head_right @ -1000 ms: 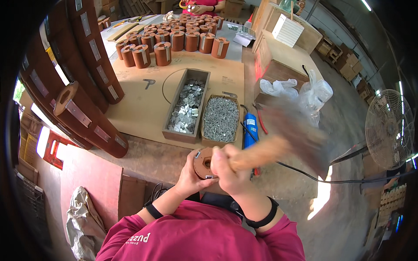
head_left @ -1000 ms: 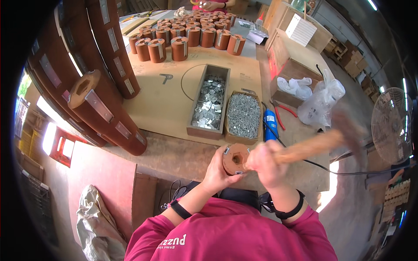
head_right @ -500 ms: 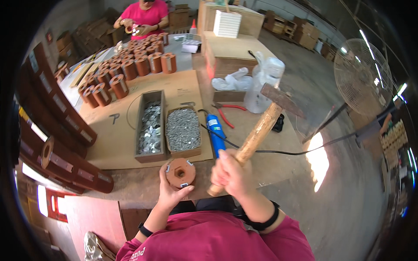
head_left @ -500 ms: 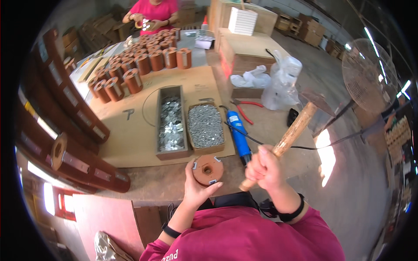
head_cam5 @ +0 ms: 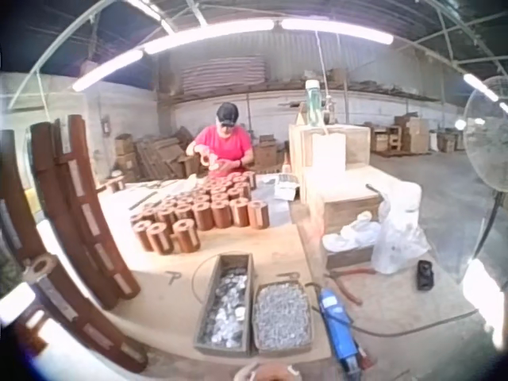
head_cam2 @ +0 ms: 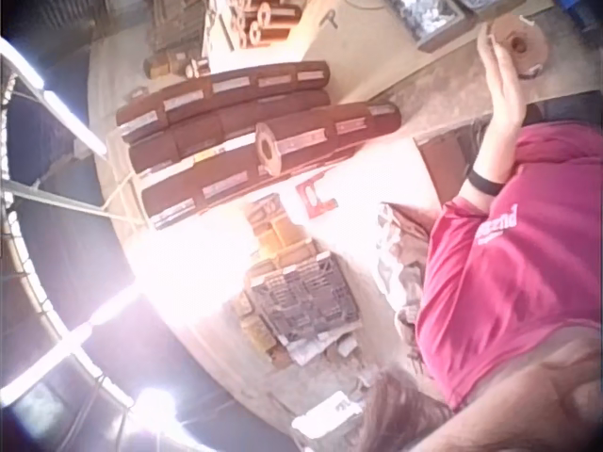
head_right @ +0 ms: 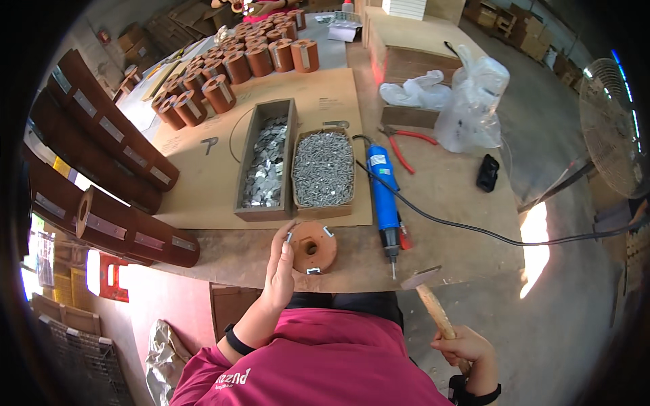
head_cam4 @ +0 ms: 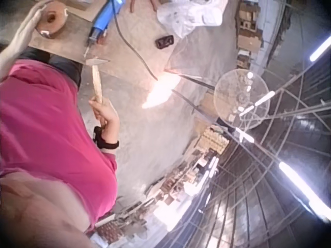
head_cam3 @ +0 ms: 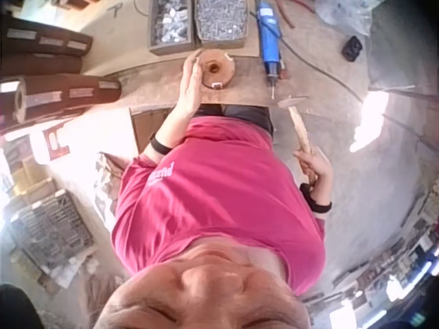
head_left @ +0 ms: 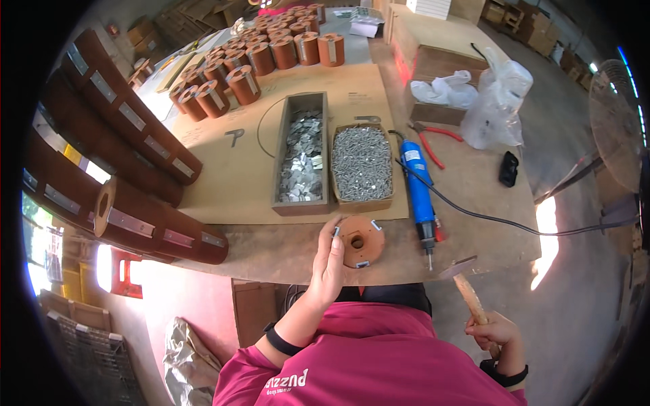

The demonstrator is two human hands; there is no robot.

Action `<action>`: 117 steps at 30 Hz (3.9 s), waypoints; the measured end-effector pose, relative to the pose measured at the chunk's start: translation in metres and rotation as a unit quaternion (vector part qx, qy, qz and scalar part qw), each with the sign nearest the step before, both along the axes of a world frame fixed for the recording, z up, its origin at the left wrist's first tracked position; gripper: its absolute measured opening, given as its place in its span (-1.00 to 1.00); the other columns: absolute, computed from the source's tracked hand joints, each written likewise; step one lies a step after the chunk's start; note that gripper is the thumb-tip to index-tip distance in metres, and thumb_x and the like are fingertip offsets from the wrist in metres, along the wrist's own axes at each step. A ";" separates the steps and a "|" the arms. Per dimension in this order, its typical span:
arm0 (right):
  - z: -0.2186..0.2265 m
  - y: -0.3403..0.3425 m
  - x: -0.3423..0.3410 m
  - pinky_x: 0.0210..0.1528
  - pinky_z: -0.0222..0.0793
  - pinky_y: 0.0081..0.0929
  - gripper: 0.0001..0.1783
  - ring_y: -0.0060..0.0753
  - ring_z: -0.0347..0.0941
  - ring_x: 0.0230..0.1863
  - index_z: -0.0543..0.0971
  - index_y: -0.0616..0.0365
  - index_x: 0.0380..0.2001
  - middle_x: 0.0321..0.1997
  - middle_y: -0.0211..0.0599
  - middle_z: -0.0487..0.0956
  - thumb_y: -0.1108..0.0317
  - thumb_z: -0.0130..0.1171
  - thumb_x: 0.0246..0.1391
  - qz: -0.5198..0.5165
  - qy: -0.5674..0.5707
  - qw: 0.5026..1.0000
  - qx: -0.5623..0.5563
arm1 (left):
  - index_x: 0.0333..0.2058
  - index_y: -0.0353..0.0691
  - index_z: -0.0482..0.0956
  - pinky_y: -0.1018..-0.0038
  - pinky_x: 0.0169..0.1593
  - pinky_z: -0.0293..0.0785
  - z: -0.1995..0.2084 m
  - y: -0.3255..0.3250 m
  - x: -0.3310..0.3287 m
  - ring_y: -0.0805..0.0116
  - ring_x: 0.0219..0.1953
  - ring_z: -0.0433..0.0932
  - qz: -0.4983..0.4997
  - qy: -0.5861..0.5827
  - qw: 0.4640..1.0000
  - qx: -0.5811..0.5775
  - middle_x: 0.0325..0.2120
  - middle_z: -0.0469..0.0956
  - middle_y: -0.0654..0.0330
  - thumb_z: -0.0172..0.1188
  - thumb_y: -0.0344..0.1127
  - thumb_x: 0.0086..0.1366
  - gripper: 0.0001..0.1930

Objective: Assembling wooden furniture components using a hammer and electric screwdriver.

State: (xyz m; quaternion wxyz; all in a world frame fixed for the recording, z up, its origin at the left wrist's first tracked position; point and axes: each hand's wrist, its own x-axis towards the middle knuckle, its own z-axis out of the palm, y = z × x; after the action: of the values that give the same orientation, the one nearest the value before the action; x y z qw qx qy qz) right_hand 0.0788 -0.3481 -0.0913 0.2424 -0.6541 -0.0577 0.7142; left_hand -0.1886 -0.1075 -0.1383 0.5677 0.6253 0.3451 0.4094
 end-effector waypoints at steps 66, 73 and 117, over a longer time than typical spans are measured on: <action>-0.036 0.206 -0.029 -0.31 0.39 -0.40 -0.37 -0.38 0.41 -0.36 0.31 0.25 -0.03 -0.34 -0.24 0.45 0.48 0.15 -0.32 -0.203 0.023 0.875 0.439 | -0.49 -0.12 0.54 0.22 -0.23 0.33 0.029 0.154 -0.018 0.15 -0.31 0.50 0.038 0.522 0.824 0.220 -0.45 0.54 0.14 0.22 -0.22 -0.01 -0.86; -0.063 0.192 -0.056 -0.50 0.43 -0.35 -0.60 -0.33 0.43 -0.52 0.27 0.20 -0.25 -0.46 -0.24 0.43 0.46 0.17 -0.20 -0.201 0.049 0.917 0.342 | -0.45 -0.32 0.49 0.57 -0.42 0.38 0.055 0.131 -0.026 0.48 -0.51 0.46 0.045 0.213 0.959 0.180 -0.57 0.51 0.19 0.16 -0.46 0.06 -0.93; -0.073 0.191 -0.056 -0.51 0.49 -0.35 -0.45 -0.35 0.44 -0.55 0.22 0.17 -0.07 -0.47 -0.24 0.41 0.60 0.12 -0.21 -0.200 -0.055 0.915 0.347 | -0.37 -0.18 0.46 0.32 -0.23 0.33 0.064 0.022 -0.003 0.10 -0.28 0.41 -0.171 0.275 0.879 0.349 -0.40 0.43 0.13 0.19 -0.51 -0.15 -0.73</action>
State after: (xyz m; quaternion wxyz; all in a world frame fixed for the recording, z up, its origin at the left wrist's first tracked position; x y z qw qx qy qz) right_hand 0.0232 -0.1572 -0.1647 0.5883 -0.5651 -0.1838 0.5485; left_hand -0.1920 -0.0850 -0.0745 0.2557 0.9199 0.2094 0.2110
